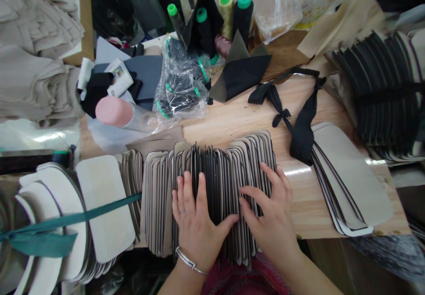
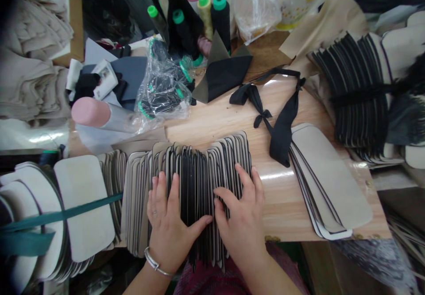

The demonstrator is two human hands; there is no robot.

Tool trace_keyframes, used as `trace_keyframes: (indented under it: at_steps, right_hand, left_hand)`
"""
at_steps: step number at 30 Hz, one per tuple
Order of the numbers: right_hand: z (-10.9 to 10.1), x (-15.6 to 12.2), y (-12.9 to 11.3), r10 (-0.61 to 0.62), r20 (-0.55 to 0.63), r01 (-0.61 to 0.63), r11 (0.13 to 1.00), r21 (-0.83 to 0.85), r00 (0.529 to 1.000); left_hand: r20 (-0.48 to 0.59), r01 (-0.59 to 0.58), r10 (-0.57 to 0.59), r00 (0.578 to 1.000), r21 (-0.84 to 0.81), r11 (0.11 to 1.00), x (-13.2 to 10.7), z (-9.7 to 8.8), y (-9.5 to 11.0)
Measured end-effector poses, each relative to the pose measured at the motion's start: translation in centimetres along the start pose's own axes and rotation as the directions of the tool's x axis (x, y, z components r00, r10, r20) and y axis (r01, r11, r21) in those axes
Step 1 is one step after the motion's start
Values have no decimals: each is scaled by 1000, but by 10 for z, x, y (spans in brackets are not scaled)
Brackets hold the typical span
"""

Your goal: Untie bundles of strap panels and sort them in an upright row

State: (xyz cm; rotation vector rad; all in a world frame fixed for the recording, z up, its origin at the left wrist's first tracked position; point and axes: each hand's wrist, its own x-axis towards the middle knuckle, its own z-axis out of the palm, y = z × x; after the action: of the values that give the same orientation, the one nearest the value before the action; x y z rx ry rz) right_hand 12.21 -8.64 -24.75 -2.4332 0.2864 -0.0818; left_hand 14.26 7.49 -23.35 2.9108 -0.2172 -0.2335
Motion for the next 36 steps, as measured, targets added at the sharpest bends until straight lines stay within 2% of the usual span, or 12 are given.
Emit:
trace_keyframes:
  at_steps: [12,23,30,36]
  right_hand:
    - [-1,1,-2,7,29,-7,1000,12,1000]
    - [1,-1,-5,-19,2,19,1000,11,1000]
    - [3,-3,-7,-3,19,3,1000,-20,1000]
    - [4,-4,-9,-47,20,47,999,-16,999]
  left_hand:
    - [-8,0,0,1000,-34,999,-1,-1,-1]
    - [-23,-20,19,1000,-38,999,-2,0,-10]
    - [5,-11,11,1000,-17,1000,-2,-3,-13]
    - [13,-8,8,1000,-34,999,-1,-5,-15]
